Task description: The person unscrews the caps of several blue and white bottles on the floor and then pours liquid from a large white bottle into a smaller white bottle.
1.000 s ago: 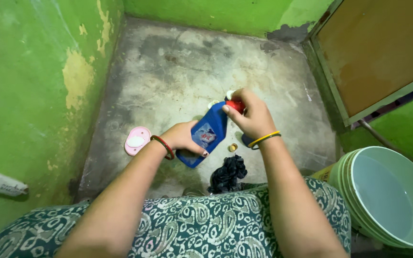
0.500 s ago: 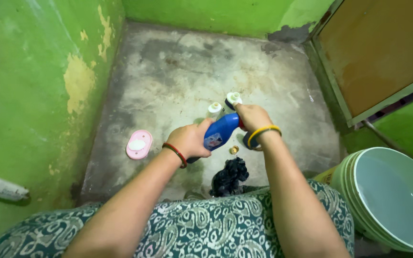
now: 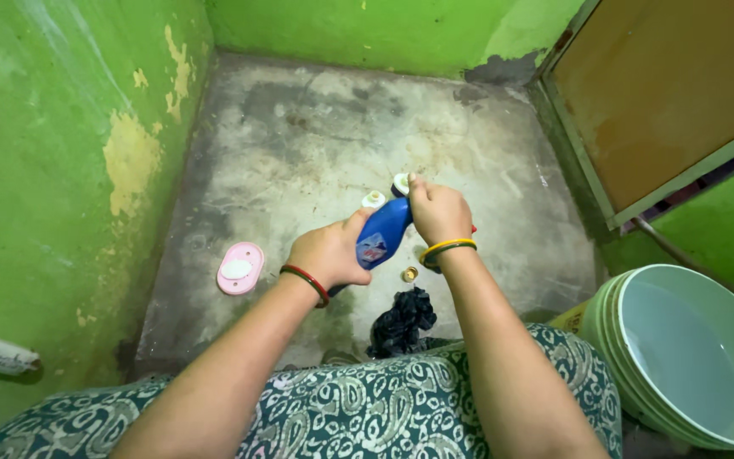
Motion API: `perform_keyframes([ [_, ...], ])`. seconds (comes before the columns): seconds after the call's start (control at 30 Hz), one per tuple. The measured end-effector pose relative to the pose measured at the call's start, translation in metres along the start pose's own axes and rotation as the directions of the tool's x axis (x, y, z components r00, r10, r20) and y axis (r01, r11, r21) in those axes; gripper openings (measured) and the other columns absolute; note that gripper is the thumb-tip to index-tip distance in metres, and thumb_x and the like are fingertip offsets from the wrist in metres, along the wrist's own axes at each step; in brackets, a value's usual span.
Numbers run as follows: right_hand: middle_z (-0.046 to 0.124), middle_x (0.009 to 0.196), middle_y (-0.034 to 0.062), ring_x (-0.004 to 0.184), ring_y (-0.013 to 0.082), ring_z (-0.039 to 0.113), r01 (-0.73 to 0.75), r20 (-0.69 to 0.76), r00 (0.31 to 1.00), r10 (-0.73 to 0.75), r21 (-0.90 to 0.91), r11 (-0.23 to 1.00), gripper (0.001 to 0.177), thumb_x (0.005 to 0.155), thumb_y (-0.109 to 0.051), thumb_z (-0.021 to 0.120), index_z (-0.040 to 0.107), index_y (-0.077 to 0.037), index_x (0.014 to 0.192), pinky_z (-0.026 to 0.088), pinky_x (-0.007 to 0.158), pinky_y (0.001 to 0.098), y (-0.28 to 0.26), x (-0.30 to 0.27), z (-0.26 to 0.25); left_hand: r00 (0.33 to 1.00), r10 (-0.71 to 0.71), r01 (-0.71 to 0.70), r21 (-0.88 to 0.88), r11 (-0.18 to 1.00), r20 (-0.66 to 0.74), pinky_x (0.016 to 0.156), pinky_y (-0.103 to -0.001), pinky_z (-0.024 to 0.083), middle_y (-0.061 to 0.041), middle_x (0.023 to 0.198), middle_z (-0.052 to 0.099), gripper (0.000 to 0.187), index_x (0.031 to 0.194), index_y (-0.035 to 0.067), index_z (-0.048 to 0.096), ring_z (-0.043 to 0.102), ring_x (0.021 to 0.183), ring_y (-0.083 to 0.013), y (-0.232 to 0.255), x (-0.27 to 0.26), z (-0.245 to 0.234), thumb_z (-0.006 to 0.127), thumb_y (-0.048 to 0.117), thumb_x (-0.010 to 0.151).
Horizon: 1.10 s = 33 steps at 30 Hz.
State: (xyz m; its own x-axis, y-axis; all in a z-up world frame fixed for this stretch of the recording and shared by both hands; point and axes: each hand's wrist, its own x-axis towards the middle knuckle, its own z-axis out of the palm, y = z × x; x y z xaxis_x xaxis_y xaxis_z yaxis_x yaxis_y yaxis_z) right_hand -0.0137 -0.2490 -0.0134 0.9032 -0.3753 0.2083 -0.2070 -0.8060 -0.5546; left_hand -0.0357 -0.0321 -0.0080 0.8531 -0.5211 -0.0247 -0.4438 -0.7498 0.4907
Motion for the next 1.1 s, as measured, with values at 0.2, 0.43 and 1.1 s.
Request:
perform_keyframes([
  [0.2,0.072,0.074,0.0181,0.073,0.0332,0.07,-0.211,0.248,0.955,0.164,0.177,0.961,0.052,0.099,-0.047,0.052,0.075,-0.004,0.08,0.052,0.072,0.0418,0.009,0.003,-0.005,0.998,0.046,-0.049,0.092,0.995,0.032,0.079,-0.046,0.058,-0.011,0.111,0.073,0.104,0.151,0.035,0.04,0.072,0.092,-0.0351,0.0,-0.003,-0.003,0.085,0.035,0.057],
  [0.43,0.067,0.076,0.0178,0.073,0.0369,0.064,0.476,-0.292,0.836,-0.464,-0.032,0.879,0.042,0.102,-0.037,0.054,0.071,-0.007,0.079,0.049,0.067,0.044,-0.023,-0.03,-0.03,0.978,0.196,-0.208,-0.33,0.921,-0.07,0.084,-0.042,0.058,-0.02,0.108,0.072,0.115,0.146,0.02,0.037,0.073,0.093,-0.0379,-0.015,0.015,0.011,0.091,0.043,0.047],
  [1.1,0.068,0.086,0.0174,0.079,0.0367,0.066,0.52,-0.241,0.849,-0.47,0.231,0.822,0.045,0.104,-0.042,0.051,0.07,-0.002,0.094,0.051,0.072,0.0399,-0.007,-0.03,-0.009,0.987,0.153,-0.161,-0.213,0.964,-0.051,0.075,-0.045,0.059,-0.017,0.095,0.074,0.111,0.145,0.028,0.033,0.073,0.083,-0.0365,-0.015,0.012,-0.009,0.091,0.038,0.051],
])
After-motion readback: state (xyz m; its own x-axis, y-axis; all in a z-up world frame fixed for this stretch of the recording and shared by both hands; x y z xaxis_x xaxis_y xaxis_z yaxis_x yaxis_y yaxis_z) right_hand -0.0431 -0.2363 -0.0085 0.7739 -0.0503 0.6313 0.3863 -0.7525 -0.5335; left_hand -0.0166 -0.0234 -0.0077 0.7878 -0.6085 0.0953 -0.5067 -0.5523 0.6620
